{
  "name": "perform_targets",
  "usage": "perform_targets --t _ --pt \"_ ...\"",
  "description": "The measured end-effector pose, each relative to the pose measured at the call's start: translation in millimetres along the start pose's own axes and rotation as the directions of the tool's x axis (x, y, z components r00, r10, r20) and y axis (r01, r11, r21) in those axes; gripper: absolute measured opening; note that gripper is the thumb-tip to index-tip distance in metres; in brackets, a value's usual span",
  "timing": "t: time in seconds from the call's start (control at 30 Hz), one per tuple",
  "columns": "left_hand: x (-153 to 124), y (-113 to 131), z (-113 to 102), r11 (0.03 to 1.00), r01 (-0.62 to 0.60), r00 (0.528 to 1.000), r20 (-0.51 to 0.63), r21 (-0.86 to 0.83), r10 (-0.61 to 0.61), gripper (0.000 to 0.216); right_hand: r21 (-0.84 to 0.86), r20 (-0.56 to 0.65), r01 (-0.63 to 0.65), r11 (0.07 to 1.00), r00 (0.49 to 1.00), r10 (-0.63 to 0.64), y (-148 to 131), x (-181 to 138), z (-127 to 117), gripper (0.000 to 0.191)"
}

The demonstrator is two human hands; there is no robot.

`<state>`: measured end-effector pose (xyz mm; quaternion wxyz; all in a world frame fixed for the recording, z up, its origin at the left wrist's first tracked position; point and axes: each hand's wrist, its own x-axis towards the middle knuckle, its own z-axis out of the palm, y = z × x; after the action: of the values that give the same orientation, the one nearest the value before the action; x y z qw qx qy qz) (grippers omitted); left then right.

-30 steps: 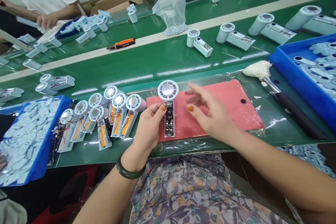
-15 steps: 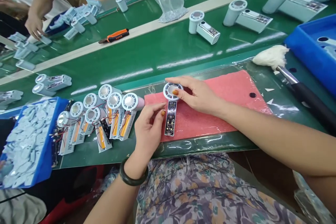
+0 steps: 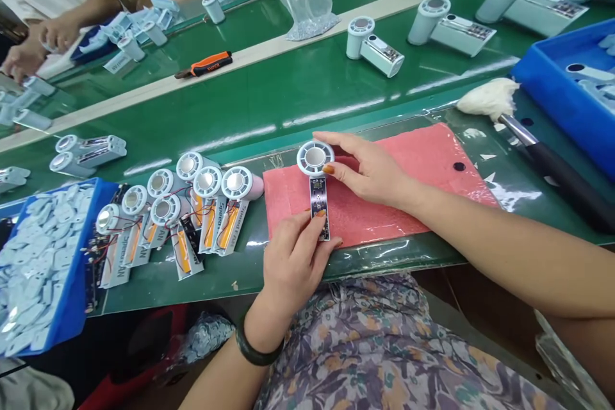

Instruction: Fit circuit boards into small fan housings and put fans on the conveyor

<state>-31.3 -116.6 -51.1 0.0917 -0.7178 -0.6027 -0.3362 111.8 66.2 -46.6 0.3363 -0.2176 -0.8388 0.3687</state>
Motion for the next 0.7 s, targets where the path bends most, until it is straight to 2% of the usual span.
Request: perform_targets --t 0.13,0.3,0.47,0.57,0.7 --pt "4.3 0.2 6.1 0.999 -0.006 1.0 -0.019 0.033 0.007 0.031 -0.07 -0.053 0.036 0.997 0.998 -0.039 2.7 3.4 -0.3 0.044" --pt "4.5 -1.3 7.5 0.999 -0.024 1.0 -0.008 0.027 0.025 0.034 -0.292 -0.113 0.196 0.936 0.965 -0.237 -8.0 -4.8 -10.4 0.027" --pt "4.0 -0.4 3.8 1.0 0.002 1.0 -0.011 -0.016 -0.002 0.039 -0.402 -0.007 0.291 0.868 0.947 -0.32 -20.0 -16.9 -15.0 0.02" --pt "3.2 -1.0 2.9 0.999 0.003 1.0 -0.027 -0.046 -0.004 0.035 -0.412 0.082 0.316 0.854 0.947 -0.311 -20.8 -25.4 -12.4 0.022" --pt "1.8 -2.4 2.3 0.998 -0.008 1.0 -0.025 -0.07 0.006 0.025 -0.436 0.086 0.285 0.854 0.958 -0.275 -19.3 -37.9 -11.0 0.023"
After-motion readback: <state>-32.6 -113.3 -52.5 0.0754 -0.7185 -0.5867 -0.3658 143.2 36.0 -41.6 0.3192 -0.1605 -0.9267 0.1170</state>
